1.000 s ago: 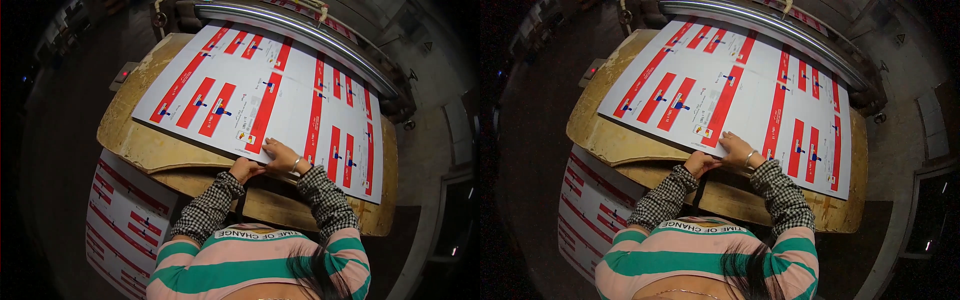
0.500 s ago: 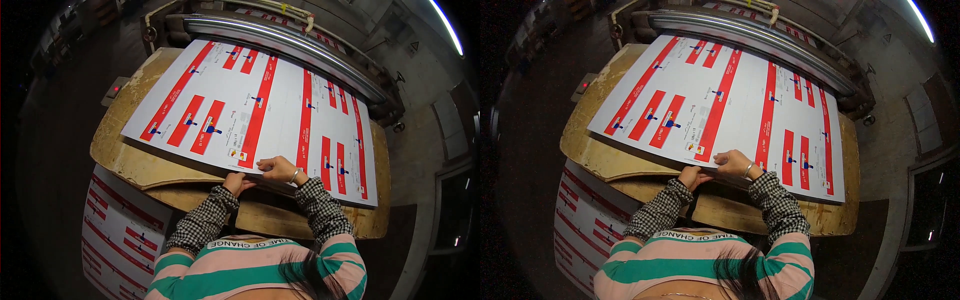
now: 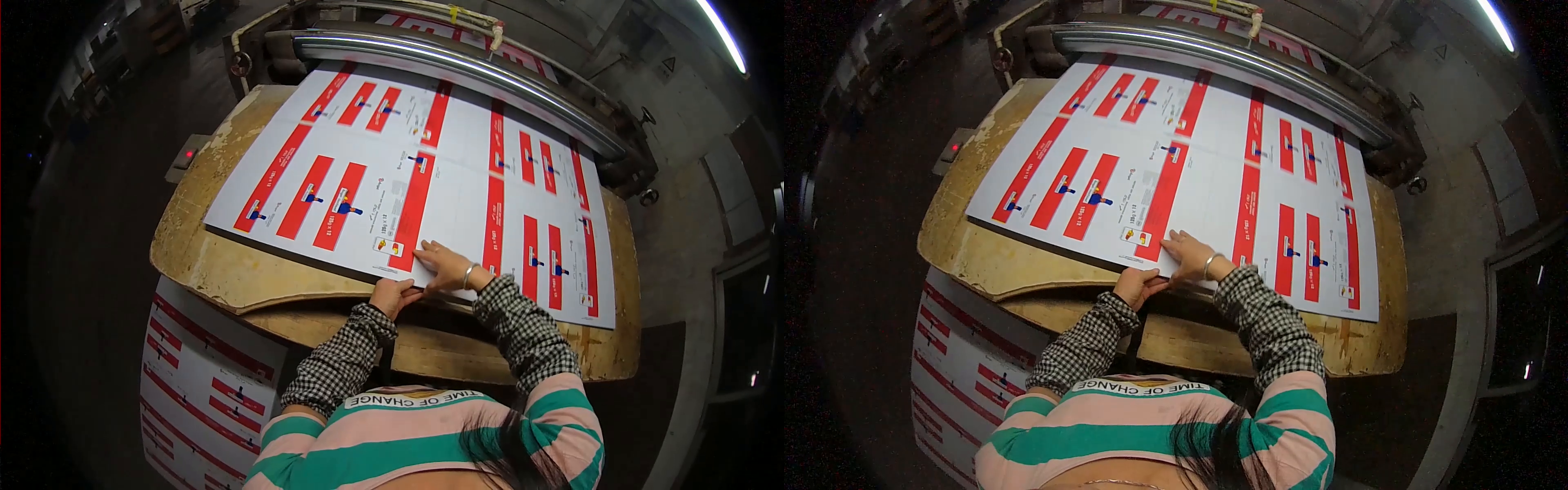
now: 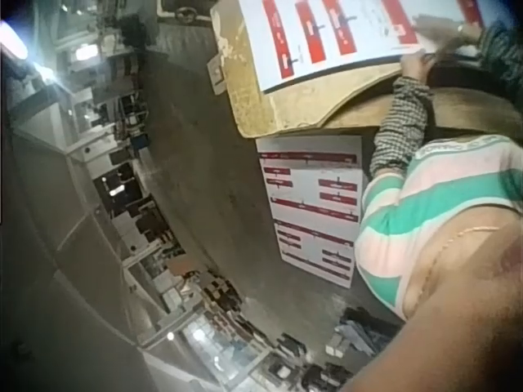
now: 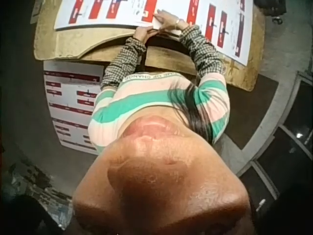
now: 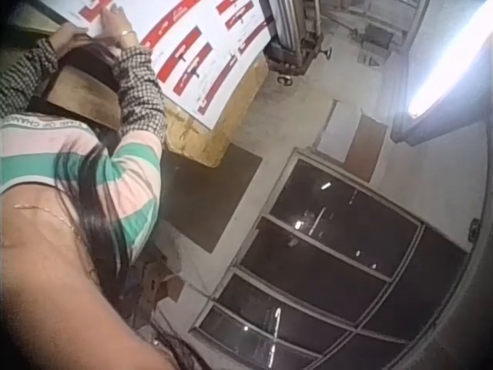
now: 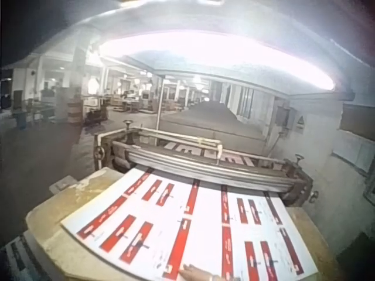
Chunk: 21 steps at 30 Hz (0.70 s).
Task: Stacking large printed paper sheets from a machine onto a pallet.
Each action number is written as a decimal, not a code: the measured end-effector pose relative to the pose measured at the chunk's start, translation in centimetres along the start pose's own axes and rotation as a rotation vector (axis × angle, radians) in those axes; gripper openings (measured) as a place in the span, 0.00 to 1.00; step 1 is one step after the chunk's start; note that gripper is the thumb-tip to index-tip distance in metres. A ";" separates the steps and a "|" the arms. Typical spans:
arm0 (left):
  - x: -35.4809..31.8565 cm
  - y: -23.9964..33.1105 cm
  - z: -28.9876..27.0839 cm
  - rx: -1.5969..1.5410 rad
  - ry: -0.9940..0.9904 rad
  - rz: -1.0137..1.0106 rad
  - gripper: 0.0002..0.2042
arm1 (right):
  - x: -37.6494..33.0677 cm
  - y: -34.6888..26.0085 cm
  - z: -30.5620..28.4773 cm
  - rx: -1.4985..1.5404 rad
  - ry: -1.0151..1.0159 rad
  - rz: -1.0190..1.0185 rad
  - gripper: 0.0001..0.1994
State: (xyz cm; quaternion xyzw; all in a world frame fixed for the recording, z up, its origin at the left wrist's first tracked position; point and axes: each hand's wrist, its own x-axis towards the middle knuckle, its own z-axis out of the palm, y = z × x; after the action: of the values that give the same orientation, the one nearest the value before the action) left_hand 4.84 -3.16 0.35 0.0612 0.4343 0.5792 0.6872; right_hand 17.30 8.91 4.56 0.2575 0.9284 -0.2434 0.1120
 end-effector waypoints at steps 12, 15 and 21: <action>-1.8 1.3 2.4 0.106 0.161 -0.090 0.15 | -3.7 -0.8 -3.6 0.564 0.298 0.008 0.13; 0.3 0.0 0.7 -0.022 -0.032 -0.023 0.15 | -2.8 0.6 -0.2 0.616 0.286 0.010 0.16; 0.3 -1.6 -1.2 0.059 -0.045 0.042 0.15 | 0.1 1.3 -1.1 0.442 0.114 0.128 0.18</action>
State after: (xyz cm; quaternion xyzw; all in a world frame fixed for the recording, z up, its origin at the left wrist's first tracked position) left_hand 5.17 -3.91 -1.52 0.1035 0.4342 0.5790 0.6823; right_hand 17.81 10.46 4.93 0.3474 0.8392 -0.4182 0.0156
